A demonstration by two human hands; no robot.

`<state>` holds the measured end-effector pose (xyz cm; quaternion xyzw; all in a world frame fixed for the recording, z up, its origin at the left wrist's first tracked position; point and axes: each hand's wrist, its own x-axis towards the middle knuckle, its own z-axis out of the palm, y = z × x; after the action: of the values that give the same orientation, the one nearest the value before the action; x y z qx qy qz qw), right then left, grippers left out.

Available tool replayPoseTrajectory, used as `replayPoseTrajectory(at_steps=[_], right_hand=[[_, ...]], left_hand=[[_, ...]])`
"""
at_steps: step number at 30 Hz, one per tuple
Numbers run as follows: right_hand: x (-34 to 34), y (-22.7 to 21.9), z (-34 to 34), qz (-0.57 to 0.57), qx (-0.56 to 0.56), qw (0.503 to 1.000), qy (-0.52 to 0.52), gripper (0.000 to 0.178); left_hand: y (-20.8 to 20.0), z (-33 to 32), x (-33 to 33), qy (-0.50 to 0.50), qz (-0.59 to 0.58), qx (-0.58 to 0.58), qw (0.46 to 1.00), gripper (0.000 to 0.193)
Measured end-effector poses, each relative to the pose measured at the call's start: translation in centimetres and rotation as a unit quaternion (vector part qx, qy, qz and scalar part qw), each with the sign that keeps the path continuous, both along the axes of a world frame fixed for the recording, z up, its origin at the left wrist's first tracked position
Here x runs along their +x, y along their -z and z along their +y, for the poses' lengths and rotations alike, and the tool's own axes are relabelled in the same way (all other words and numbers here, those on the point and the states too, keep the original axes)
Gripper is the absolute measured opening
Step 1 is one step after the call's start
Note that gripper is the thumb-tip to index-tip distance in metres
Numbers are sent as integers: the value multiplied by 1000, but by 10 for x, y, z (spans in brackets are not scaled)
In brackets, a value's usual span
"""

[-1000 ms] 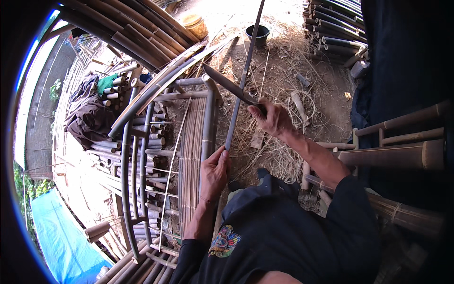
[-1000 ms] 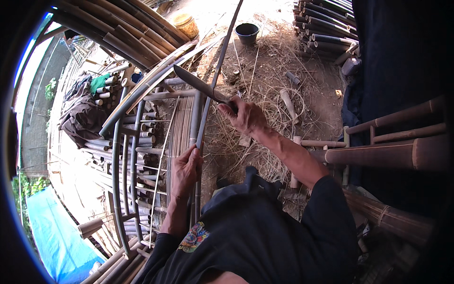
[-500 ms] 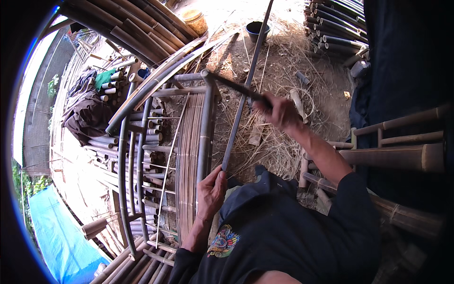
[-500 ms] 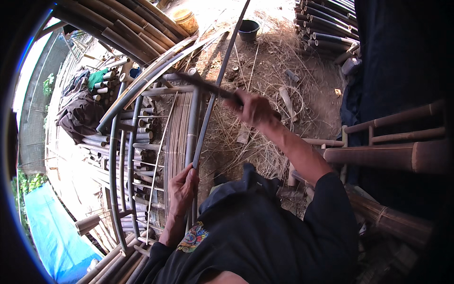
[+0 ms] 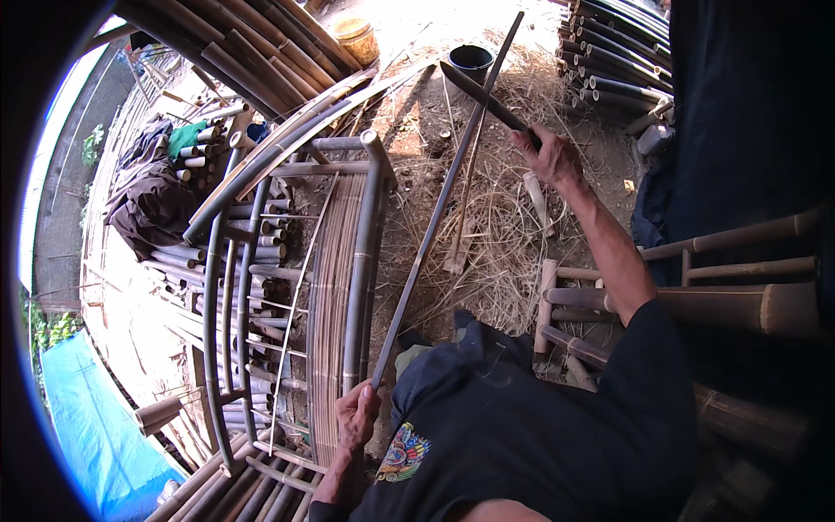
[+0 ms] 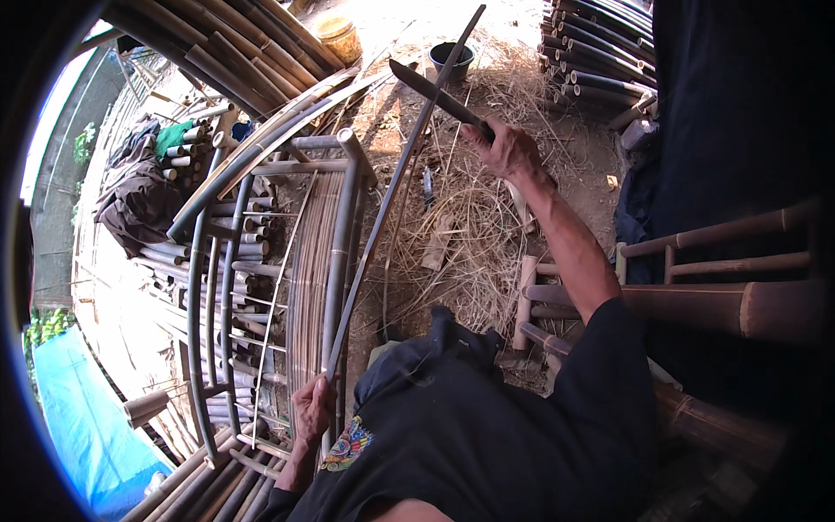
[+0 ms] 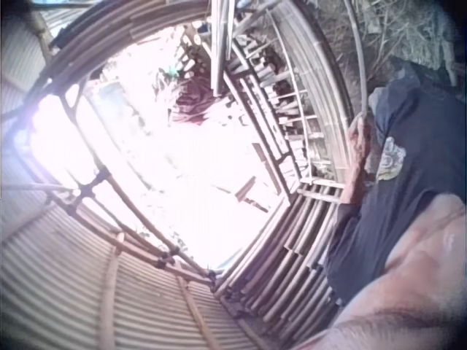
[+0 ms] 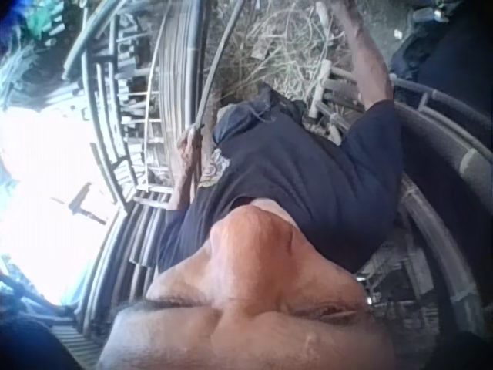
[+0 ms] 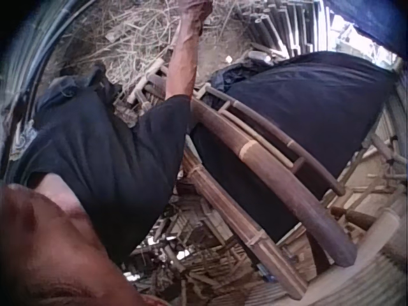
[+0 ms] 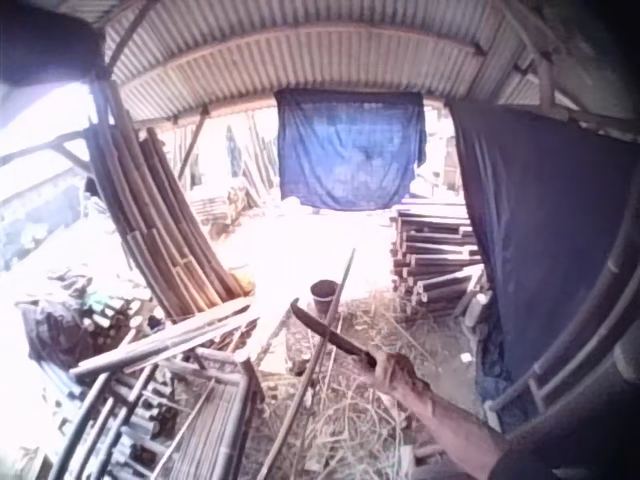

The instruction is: The person uses a machete to split long bamboo poles into thin strips. They repeatedly strike the bamboo against a wooden block to drive the blade through the material, separating it into usable pieces.

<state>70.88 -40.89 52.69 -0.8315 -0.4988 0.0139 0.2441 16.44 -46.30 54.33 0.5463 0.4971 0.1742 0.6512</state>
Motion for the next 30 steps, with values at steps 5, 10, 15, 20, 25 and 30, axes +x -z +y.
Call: replayPoseTrajectory(at_steps=[5, 10, 15, 20, 25, 30], right_hand=[[69, -24, -2, 11, 9, 997, 82, 77], [178, -70, -30, 179, -3, 949, 261, 80], [117, -59, -25, 402, 146, 885, 185, 59], [-42, -10, -22, 667, 90, 734, 94, 40], [-200, 30, -27, 790, -46, 611, 9, 37], [-311, 53, 8, 839, 4, 544, 16, 47]], left_hand=[[47, -47, -87, -37, 64, 21, 997, 42], [76, -98, -188, -62, 161, 50, 984, 53], [53, -48, -85, -47, 65, -15, 997, 33], [13, 63, 40, -28, 63, 184, 981, 26], [6, 179, 85, 42, 167, 480, 860, 20], [2, 220, 94, 33, 157, 368, 916, 23]])
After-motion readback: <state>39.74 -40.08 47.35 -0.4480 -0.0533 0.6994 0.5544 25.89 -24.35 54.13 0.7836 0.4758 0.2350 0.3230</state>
